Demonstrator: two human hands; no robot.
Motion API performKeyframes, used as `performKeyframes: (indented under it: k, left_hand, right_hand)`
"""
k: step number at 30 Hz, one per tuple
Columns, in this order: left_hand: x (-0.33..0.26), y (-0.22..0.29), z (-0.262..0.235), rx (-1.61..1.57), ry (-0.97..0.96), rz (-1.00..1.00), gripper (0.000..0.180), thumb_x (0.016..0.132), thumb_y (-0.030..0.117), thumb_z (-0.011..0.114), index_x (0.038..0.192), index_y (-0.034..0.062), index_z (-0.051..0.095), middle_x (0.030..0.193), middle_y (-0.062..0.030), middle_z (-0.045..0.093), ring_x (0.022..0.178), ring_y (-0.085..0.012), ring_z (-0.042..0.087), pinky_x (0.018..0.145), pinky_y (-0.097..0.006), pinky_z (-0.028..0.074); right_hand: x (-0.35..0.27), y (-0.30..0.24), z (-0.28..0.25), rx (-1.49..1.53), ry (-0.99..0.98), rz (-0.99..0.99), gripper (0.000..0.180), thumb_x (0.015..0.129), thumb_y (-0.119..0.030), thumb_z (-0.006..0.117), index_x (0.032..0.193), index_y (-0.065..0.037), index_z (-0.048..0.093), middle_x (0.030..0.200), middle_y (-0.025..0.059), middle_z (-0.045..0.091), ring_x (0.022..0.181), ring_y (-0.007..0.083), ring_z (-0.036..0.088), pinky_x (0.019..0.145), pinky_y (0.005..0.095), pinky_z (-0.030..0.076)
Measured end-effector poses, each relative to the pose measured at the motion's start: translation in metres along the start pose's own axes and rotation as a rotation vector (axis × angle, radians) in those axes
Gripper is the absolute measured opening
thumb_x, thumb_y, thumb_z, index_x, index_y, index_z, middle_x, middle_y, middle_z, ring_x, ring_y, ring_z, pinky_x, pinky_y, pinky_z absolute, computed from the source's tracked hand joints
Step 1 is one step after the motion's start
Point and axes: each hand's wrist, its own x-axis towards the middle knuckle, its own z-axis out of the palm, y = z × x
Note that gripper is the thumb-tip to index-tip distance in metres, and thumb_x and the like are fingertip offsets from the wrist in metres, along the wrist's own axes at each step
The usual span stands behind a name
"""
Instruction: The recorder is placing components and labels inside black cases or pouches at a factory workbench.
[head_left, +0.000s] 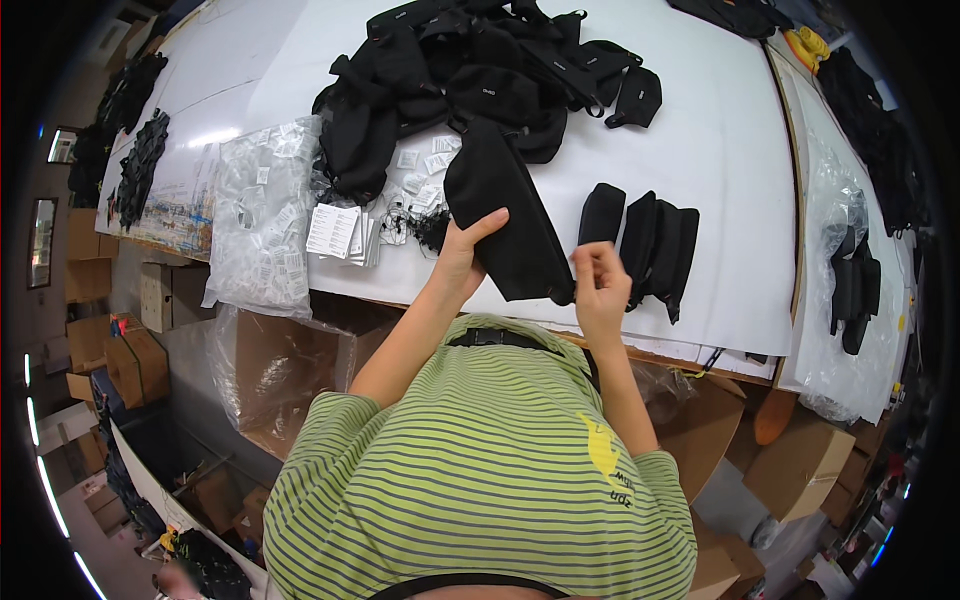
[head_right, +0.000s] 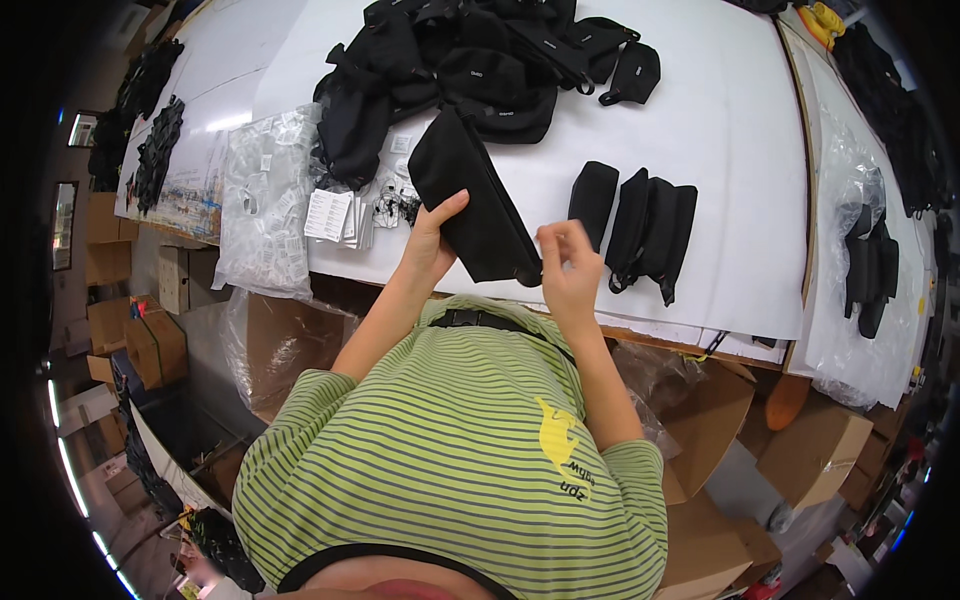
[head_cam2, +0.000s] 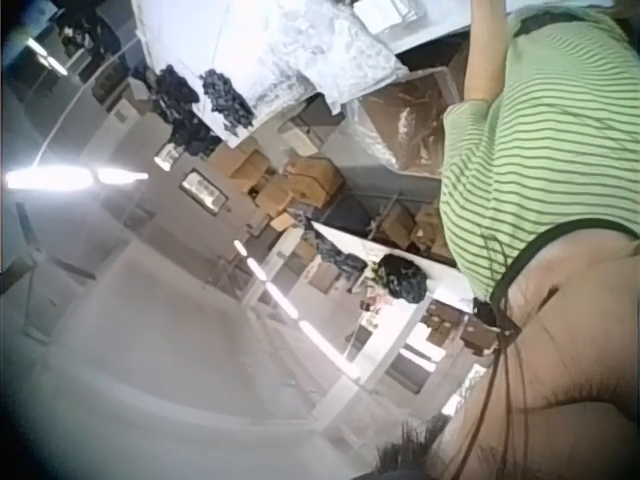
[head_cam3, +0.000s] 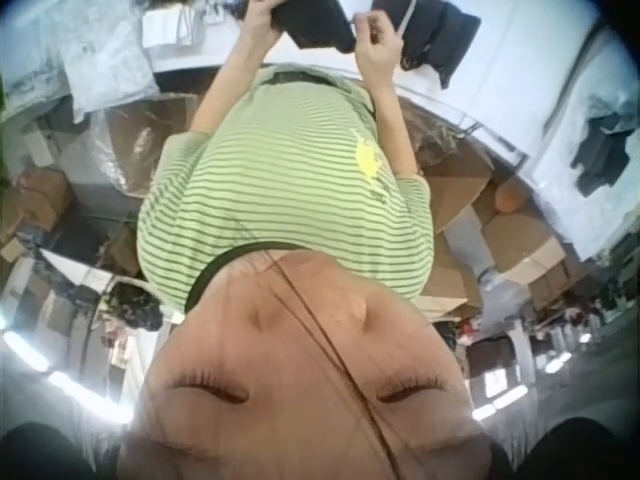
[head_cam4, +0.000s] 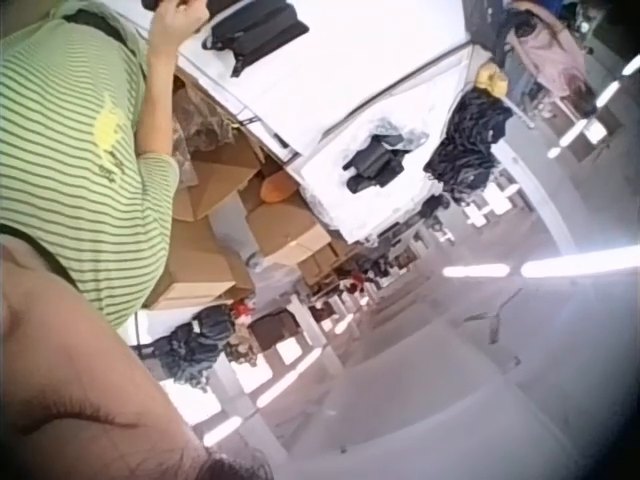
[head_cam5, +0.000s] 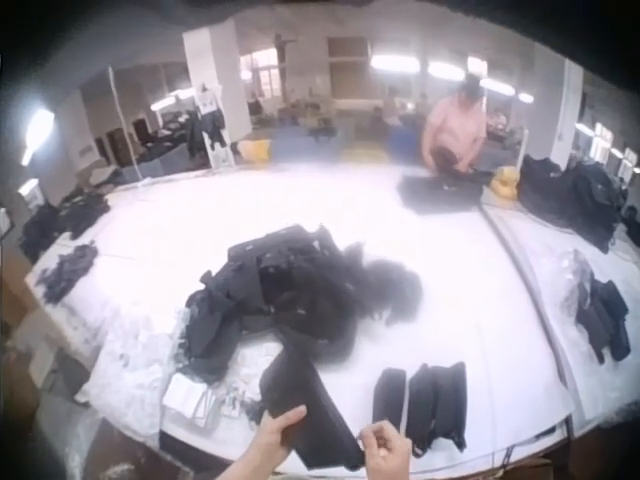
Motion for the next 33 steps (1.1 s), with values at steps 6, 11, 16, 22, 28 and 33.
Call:
performKeyframes:
  k: [6, 11, 16, 22, 28, 33]
  left_hand:
    - [-0.012, 0.002, 0.007, 0.179, -0.135, -0.145, 0.051, 0.071, 0.011, 0.074, 0.116, -0.0001, 0.052, 0.103, -0.0078, 0.06, 0.092, -0.0168, 0.059, 0.083, -0.03, 0.049]
    - [-0.027, -0.004, 0.024, 0.276, -0.204, -0.233, 0.049, 0.069, 0.011, 0.075, 0.112, -0.002, 0.055, 0.099, -0.0087, 0.063, 0.087, -0.0163, 0.061, 0.08, -0.029, 0.05]
    - [-0.024, -0.007, 0.027, 0.199, -0.154, -0.251, 0.043, 0.072, 0.014, 0.073, 0.109, -0.002, 0.057, 0.096, -0.0093, 0.064, 0.084, -0.0167, 0.063, 0.077, -0.029, 0.051]
    - [0.009, 0.014, 0.006, -0.157, -0.096, -0.385, 0.023, 0.08, 0.016, 0.065, 0.096, -0.0004, 0.063, 0.086, -0.0081, 0.067, 0.073, -0.0168, 0.065, 0.07, -0.028, 0.054]
    - [0.006, 0.024, 0.015, -0.096, -0.005, -0.223, 0.024, 0.083, 0.016, 0.061, 0.101, -0.0001, 0.06, 0.093, -0.0091, 0.065, 0.084, -0.0185, 0.064, 0.078, -0.03, 0.052]
    - [-0.004, 0.012, 0.009, -0.138, 0.013, -0.279, 0.029, 0.086, 0.017, 0.057, 0.108, -0.0013, 0.055, 0.107, -0.0111, 0.06, 0.098, -0.0205, 0.059, 0.087, -0.033, 0.048]
  right_hand:
    - [0.022, 0.003, 0.0, 0.287, -0.264, 0.132, 0.039, 0.096, -0.029, 0.046, 0.108, 0.005, 0.061, 0.088, 0.0036, 0.062, 0.08, 0.0094, 0.053, 0.072, 0.0239, 0.042]
    - [0.045, -0.02, 0.009, 0.395, 0.137, -0.055, 0.017, 0.085, -0.009, 0.064, 0.1, -0.001, 0.063, 0.087, 0.0014, 0.063, 0.074, 0.0048, 0.055, 0.066, 0.0185, 0.042]
    - [0.038, -0.016, -0.002, 0.038, 0.133, -0.147, 0.007, 0.078, -0.004, 0.068, 0.081, -0.002, 0.062, 0.082, 0.0018, 0.064, 0.066, 0.006, 0.055, 0.06, 0.0187, 0.041]
    - [0.004, -0.041, -0.01, 0.038, -0.24, -0.099, 0.009, 0.073, -0.007, 0.069, 0.076, -0.002, 0.063, 0.072, 0.0012, 0.058, 0.064, 0.0095, 0.05, 0.057, 0.0228, 0.036]
    - [0.007, -0.037, -0.021, -0.112, -0.249, -0.224, 0.023, 0.074, -0.013, 0.071, 0.092, -0.004, 0.06, 0.094, 0.0061, 0.057, 0.084, 0.0182, 0.052, 0.072, 0.0277, 0.039]
    - [0.001, -0.078, -0.014, -0.806, -0.396, -0.686, 0.049, 0.067, -0.015, 0.072, 0.114, -0.017, 0.058, 0.118, 0.0072, 0.05, 0.109, 0.0258, 0.045, 0.093, 0.037, 0.036]
